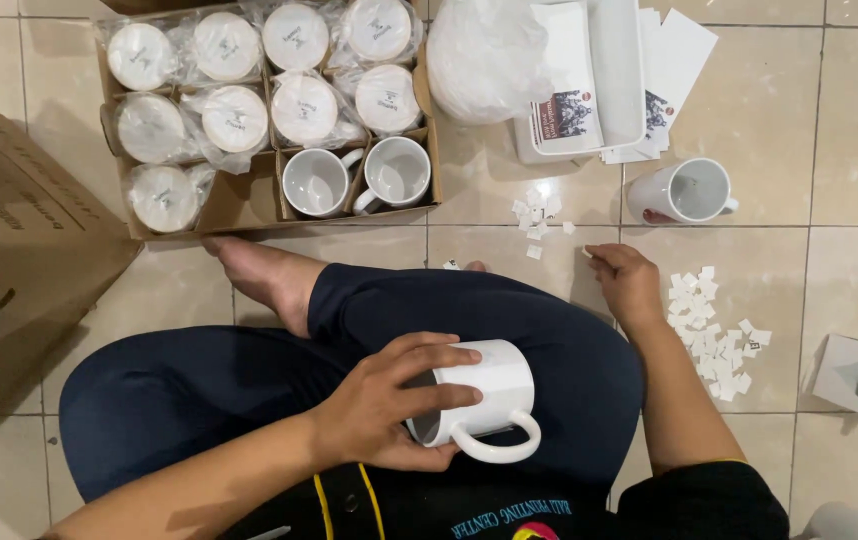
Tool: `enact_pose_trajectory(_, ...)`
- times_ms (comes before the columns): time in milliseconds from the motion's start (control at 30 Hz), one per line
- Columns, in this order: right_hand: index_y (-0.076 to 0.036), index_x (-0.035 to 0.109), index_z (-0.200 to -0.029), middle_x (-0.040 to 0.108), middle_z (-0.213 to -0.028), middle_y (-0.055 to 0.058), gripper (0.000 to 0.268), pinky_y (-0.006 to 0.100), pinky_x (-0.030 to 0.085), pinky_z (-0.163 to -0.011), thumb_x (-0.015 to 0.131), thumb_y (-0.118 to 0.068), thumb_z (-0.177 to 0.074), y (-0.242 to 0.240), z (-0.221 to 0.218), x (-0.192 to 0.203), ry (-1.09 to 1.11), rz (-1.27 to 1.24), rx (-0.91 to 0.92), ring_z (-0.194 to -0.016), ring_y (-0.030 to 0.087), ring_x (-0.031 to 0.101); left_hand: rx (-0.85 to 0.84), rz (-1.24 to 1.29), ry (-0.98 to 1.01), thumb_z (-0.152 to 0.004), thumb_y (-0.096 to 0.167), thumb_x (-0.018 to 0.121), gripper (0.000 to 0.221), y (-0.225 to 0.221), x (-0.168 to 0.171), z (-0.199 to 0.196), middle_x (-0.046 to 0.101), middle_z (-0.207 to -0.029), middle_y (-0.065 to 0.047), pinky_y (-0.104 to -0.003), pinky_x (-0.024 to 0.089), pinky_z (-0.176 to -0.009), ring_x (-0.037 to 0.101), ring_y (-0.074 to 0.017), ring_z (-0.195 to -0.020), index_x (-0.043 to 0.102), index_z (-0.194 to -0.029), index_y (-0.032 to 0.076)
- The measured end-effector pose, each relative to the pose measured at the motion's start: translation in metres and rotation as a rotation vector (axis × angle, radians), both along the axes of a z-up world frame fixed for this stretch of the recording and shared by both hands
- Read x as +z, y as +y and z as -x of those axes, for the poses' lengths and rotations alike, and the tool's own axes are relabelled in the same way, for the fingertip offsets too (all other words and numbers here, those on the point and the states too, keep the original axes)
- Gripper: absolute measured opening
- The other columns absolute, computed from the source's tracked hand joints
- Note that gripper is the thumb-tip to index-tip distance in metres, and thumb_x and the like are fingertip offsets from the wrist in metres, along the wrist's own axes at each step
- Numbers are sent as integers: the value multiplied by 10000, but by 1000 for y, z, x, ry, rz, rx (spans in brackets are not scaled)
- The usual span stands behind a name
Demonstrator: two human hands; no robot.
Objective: The person sits on the floor and peels small stickers from a sheet, applying them to the surface of white mugs. They also handle printed cards and place items into a cardboard box.
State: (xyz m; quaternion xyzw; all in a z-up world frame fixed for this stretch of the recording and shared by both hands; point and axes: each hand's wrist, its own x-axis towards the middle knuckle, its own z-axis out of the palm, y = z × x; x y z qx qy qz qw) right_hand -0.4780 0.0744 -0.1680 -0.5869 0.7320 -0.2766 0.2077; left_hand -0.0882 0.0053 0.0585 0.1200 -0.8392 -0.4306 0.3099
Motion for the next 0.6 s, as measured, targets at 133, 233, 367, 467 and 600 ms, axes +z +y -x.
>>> enact_pose_trajectory(133,-31,747,-1074,684,-1016,120,170,336,557,-804,673,16,-928,4,3,2,271,127,71,-896,273,647,-3,-8,-7,-790,252,820,433,1,0,-1,581,-1275,-153,-481,520,-1021,607,-398,-1178,616,-1147,114)
enact_pose_trajectory(233,-66,685,-1196,596,-1173,154,259,467,540,-655,631,-108,-946,3,3,-4,450,-22,91,-1062,318,573,-2,0,-41,-784,261,821,437,1,1,-1,579,-1279,-134,-468,517,-1011,605,-388,-1183,609,-1144,133)
enact_pose_trajectory(367,34,677,-1051,640,-1029,182,195,474,571,-653,567,-25,-901,-2,-3,-17,510,-77,256,-987,371,595,-10,-14,-23,-795,257,815,434,-1,2,-1,581,-1273,-155,-485,511,-1023,610,-399,-1173,612,-1151,116)
enact_pose_trajectory(467,-4,719,-1018,671,-1007,171,206,451,531,-745,563,-108,-933,-15,-1,-15,377,-229,133,-951,370,615,-8,-23,-32,-785,252,817,437,0,0,-1,583,-1275,-147,-485,512,-1020,610,-399,-1178,615,-1150,123)
enact_pose_trajectory(600,-118,779,-998,727,-1008,102,194,294,516,-838,736,-189,-823,-48,-12,33,-67,-593,-317,-916,228,664,-1,-24,-31,-777,242,821,441,0,1,-1,589,-1268,-141,-480,514,-1026,618,-388,-1173,611,-1148,131)
